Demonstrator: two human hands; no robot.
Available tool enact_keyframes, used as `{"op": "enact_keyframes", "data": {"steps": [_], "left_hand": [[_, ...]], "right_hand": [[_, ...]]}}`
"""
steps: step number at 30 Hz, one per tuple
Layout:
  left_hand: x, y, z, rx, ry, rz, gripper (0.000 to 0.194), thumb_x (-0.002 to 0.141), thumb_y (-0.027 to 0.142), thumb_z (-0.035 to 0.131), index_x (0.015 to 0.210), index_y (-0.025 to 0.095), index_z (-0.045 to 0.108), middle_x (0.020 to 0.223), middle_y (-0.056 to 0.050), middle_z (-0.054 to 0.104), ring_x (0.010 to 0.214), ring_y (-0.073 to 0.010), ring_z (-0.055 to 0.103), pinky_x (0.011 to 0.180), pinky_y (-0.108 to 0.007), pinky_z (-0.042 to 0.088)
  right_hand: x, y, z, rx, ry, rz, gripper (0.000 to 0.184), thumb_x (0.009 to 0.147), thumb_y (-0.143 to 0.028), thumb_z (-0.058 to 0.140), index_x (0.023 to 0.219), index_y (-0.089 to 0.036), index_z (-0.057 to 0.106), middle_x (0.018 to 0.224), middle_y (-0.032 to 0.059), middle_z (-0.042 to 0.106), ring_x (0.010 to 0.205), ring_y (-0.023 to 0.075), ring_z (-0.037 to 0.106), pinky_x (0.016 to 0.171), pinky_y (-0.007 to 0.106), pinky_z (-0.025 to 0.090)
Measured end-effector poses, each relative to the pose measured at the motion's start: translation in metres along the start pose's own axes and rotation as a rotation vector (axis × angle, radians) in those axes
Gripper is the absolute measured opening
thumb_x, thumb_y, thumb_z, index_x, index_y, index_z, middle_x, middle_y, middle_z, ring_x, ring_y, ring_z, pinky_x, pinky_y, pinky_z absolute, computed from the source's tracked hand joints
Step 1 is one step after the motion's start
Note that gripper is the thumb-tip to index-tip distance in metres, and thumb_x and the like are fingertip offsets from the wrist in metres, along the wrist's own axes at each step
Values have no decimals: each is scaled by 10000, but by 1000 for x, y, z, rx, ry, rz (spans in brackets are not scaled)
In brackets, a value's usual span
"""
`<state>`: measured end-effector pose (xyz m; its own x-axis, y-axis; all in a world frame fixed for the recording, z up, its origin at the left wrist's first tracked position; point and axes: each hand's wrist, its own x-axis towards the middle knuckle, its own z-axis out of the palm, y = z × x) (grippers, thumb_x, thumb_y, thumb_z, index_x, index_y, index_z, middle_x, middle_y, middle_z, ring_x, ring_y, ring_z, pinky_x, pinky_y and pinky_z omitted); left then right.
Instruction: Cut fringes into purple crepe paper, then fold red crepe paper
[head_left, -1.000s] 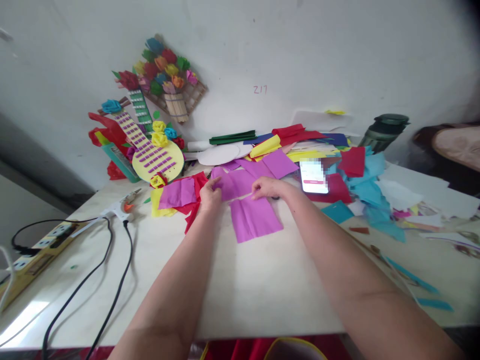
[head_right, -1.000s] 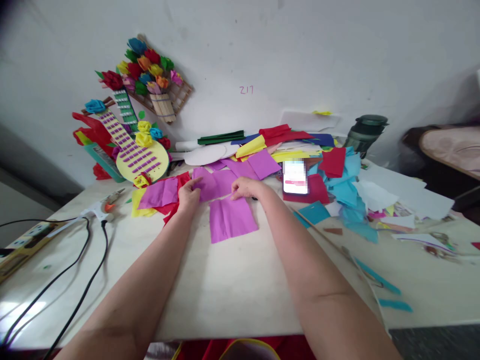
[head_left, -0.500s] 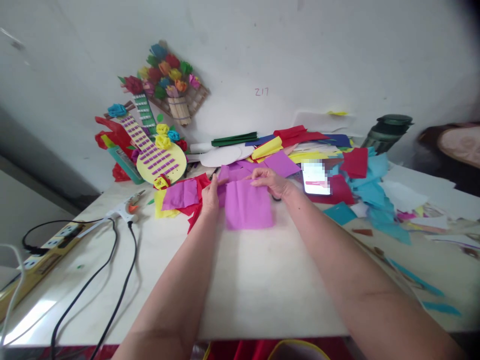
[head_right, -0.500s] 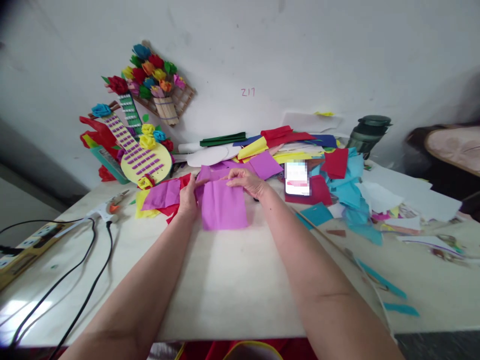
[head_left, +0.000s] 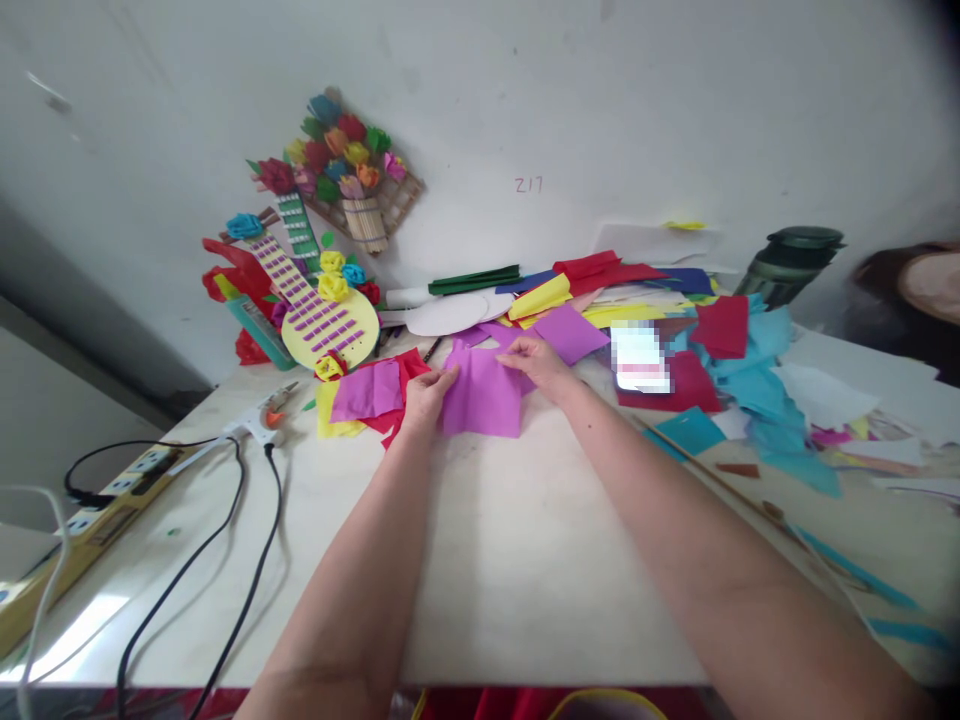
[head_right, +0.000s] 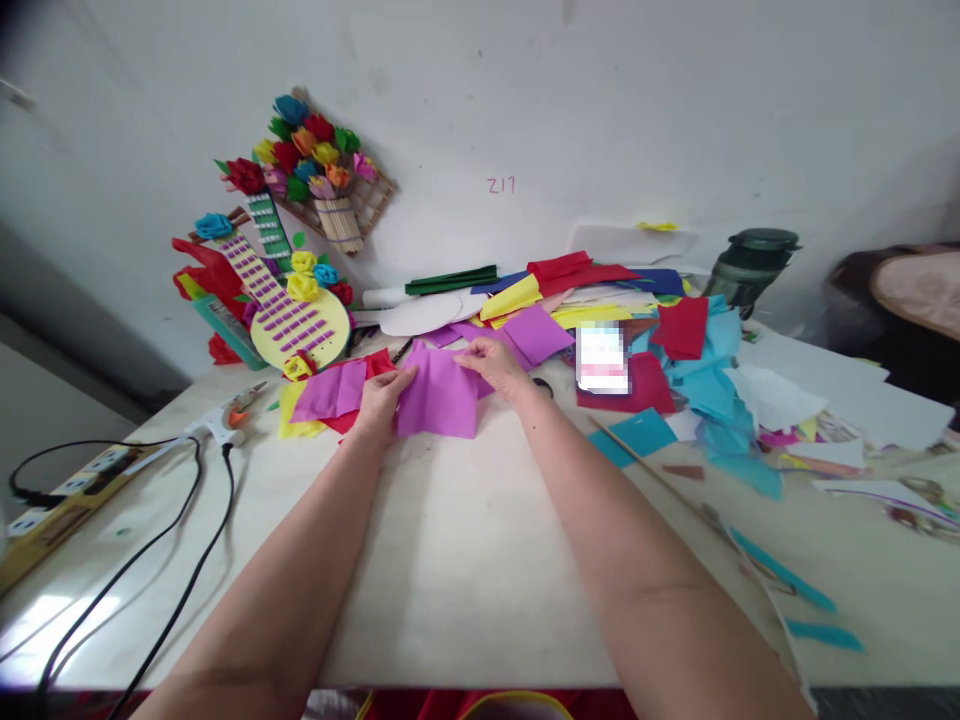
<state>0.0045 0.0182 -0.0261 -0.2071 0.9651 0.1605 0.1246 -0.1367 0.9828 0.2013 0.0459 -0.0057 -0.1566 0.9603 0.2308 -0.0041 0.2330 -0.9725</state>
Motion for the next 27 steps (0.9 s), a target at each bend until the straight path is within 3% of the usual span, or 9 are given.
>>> {"op": "enact_keyframes", "data": {"steps": [3, 6, 10, 17, 23, 27], "left_hand": [[3, -2, 1, -44, 34, -35, 392, 578, 503, 710, 679, 127, 666, 493, 6, 519, 435, -92, 448, 413, -215, 342], [6, -5, 1, -88, 71, -31, 398, 578, 504, 710, 690, 125, 663, 501, 4, 518, 443, -96, 451, 421, -218, 340], [7, -6, -1, -123, 98, -20, 385, 582, 503, 706, 654, 130, 640, 471, 15, 479, 431, -93, 426, 417, -221, 317], [8, -3, -9, -119, 154, -62, 362, 545, 469, 722, 597, 129, 610, 463, 25, 459, 424, -83, 400, 428, -228, 302], [18, -13, -15, -96, 158, -94, 376, 532, 479, 712, 637, 129, 624, 501, 8, 495, 448, -103, 442, 445, -241, 336], [22, -19, -18, -22, 153, -75, 384, 563, 510, 693, 597, 141, 590, 465, 24, 429, 438, -97, 408, 432, -239, 315]], "right_hand": [[1, 3, 2, 62, 21, 62, 250, 601, -361, 695, 669, -172, 546, 607, -43, 571, 554, 95, 517, 540, 216, 397], [0, 5, 2, 160, -58, 190, 246, 644, -358, 691, 703, -171, 542, 611, -21, 601, 542, 113, 563, 514, 225, 426], [-3, 8, 3, 178, -90, 305, 156, 704, -218, 664, 676, -159, 522, 591, 4, 621, 516, 118, 588, 530, 238, 481], [-6, 10, 16, 85, 59, 352, 198, 788, -49, 534, 611, -137, 523, 507, -18, 574, 438, 89, 551, 498, 216, 474], [-6, 9, 17, 51, 84, 364, 227, 797, -55, 535, 590, -146, 511, 502, -21, 574, 441, 103, 562, 507, 235, 483], [-4, 14, 17, -6, 97, 350, 230, 799, -69, 541, 585, -149, 510, 480, -32, 554, 418, 88, 536, 486, 215, 472]]}}
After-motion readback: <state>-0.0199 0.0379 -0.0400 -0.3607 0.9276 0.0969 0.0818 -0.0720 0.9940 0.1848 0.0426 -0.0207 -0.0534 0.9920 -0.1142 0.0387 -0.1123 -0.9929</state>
